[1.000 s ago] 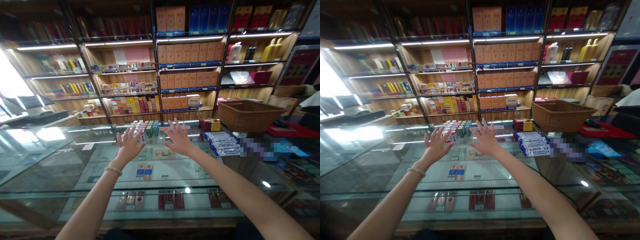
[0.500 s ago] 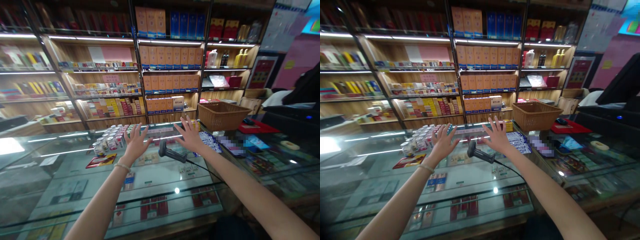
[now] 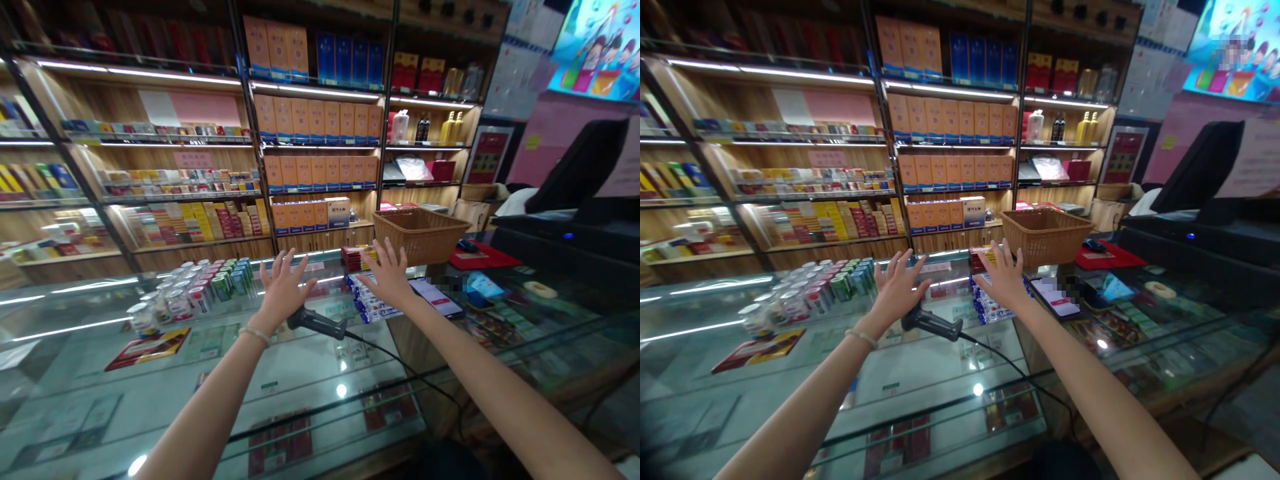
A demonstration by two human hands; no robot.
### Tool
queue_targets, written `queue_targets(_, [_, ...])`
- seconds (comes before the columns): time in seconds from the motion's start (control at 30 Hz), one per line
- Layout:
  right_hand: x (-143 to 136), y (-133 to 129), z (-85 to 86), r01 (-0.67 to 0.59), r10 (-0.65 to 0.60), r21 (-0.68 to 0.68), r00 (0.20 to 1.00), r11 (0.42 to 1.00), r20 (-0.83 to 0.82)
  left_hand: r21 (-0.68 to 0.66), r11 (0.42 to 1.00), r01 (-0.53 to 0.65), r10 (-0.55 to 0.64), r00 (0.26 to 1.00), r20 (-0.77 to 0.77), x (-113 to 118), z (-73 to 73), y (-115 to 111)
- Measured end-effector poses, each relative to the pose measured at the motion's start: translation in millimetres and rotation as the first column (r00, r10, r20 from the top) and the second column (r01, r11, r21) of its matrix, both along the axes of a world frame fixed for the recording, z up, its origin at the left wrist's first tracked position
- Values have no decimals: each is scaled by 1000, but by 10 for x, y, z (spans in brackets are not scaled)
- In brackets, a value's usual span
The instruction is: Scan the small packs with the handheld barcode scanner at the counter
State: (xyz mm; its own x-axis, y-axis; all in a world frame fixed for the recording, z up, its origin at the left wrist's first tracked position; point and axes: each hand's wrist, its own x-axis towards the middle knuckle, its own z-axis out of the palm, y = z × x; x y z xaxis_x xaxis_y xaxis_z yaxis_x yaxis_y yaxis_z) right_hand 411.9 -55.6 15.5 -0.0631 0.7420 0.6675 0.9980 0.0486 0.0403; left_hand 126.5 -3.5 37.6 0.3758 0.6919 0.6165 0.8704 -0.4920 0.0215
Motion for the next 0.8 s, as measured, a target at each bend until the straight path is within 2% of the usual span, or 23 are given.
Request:
queue_targets(0.17, [251,84,15,33,-33,8,999,999,6,20,1000,22,-22,1000,-14,296,55,106])
queue_targets(0.4, [495,271,-25,62,-62,23,998,998,29,34,998,47,-46,999,-30,584,9,352])
queue_targets(0.63, [656,622,11,48,-50,38,998,998,48,-26,998,64,-65,996,-57,877,92,573])
queue_targets(0.8, [760,841,18,52,-53,9,996,999,68,-95,994,57,-64,996,-65,1066,126,830])
